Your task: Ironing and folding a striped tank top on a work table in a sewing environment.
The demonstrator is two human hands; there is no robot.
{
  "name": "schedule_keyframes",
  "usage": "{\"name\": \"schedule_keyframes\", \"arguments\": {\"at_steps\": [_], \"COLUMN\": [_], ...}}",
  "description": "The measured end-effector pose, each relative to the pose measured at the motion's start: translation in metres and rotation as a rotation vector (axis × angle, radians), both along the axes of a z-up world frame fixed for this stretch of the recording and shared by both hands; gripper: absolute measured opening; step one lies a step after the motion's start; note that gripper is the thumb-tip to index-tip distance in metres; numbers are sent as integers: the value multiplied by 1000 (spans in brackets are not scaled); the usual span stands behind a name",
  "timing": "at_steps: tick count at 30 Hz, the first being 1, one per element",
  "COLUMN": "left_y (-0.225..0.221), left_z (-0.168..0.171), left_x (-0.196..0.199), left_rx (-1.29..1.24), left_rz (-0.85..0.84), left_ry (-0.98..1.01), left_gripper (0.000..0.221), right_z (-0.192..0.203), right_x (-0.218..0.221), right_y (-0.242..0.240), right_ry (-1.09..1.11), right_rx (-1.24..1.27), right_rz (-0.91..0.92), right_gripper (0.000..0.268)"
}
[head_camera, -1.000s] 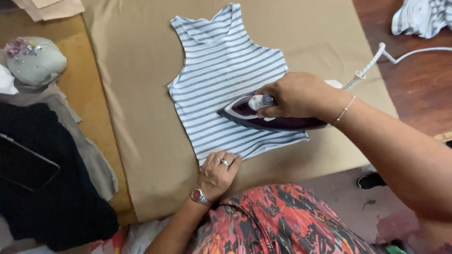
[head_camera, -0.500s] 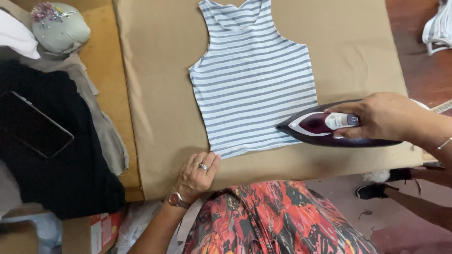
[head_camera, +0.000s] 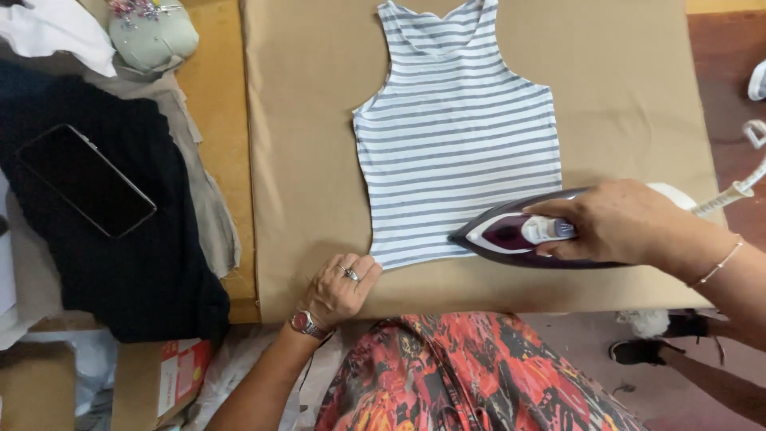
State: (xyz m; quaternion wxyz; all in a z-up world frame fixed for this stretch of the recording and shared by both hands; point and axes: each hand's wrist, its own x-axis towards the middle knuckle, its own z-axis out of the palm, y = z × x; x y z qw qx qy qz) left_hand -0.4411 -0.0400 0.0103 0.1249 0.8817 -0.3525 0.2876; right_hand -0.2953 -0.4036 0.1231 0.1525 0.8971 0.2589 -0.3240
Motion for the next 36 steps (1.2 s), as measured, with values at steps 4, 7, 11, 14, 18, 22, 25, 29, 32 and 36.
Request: {"name": "schedule_keyframes", "arguments": {"at_steps": [4, 7, 11, 14, 18, 22, 25, 29, 32, 36], "left_y": [-3, 1, 3, 4, 1, 7, -1, -2, 1, 1], "left_z": [-2, -11, -6, -8, -6, -22, -9, -14, -20, -32], "left_x": [1, -4, -2, -3, -1, -5, 1, 0, -2, -4], "left_rx": [-78, -117, -79, -114, -141, -108, -130, -142, -101, -121], "left_rz": [17, -6, 20, 33, 34, -6, 28, 3, 21, 4], "left_ry": [-3, 23, 44, 38, 60, 67, -10, 20, -16, 25], "left_gripper": [18, 13, 18, 23, 22, 13, 14, 15, 11, 14], "right_z": [-2, -17, -15, -21, -27, -27, -20, -21, -17, -15], "right_x": [-12, -19, -16, -18, -22, -24, -27, -28, -31, -33], "right_y": [57, 69, 47, 53, 73, 42, 33, 45, 28, 14], "right_ry": [-45, -99, -63, -49, -89, -76, -69, -121, -78, -52], "right_rx": [159, 368, 302, 248, 394, 331, 236, 424, 349, 206], "right_rz": [85, 187, 146, 133, 203, 116, 21, 132, 49, -81], "right_gripper": [63, 65, 66, 67, 66, 64, 64, 55, 64, 61]}}
